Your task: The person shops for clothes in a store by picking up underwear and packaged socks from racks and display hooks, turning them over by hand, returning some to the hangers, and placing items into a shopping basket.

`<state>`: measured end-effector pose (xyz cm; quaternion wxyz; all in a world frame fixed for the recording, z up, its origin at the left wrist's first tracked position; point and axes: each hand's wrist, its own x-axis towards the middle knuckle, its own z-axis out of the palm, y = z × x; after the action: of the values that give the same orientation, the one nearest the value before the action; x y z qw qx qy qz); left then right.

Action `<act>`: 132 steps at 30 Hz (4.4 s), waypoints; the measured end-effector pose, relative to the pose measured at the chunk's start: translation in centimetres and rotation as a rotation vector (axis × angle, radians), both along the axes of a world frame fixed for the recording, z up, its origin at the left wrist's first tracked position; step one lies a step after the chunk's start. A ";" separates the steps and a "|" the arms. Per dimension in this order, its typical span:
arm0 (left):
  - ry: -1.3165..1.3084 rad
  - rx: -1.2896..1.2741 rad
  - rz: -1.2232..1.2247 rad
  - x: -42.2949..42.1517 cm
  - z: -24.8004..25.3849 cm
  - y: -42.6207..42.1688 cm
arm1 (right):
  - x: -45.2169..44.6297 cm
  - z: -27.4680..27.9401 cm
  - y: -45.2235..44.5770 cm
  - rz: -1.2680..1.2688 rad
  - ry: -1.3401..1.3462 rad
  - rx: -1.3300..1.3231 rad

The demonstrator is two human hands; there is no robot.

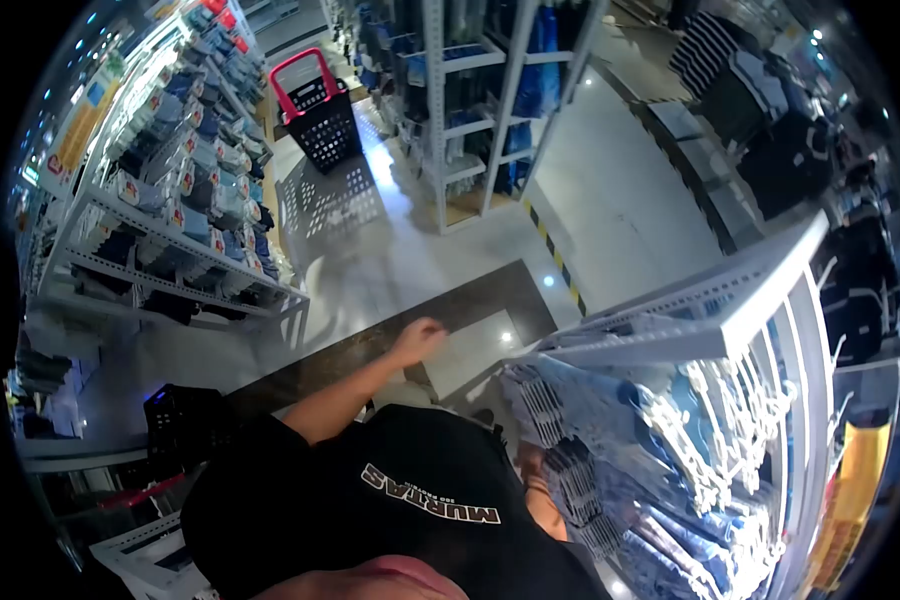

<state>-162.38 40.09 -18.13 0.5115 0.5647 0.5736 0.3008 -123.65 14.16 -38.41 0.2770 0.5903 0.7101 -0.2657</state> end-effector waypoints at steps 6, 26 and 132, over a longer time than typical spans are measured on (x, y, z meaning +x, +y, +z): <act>0.959 -0.374 -0.336 -26.5 -21.6 -11.5 | -4.3 -2.6 1.9 0.199 0.177 0.021; 0.178 -0.265 0.595 -29.1 -12.5 -2.0 | -38.8 8.4 47.6 -0.623 0.984 0.021; 0.016 -0.125 -0.219 -44.4 -3.7 69.8 | -52.1 40.8 92.7 -1.104 1.378 1.300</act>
<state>-206.78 109.90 -21.83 0.5710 0.5934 0.5300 0.2024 -175.71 106.88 2.39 -0.7008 0.5852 0.3549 -0.2009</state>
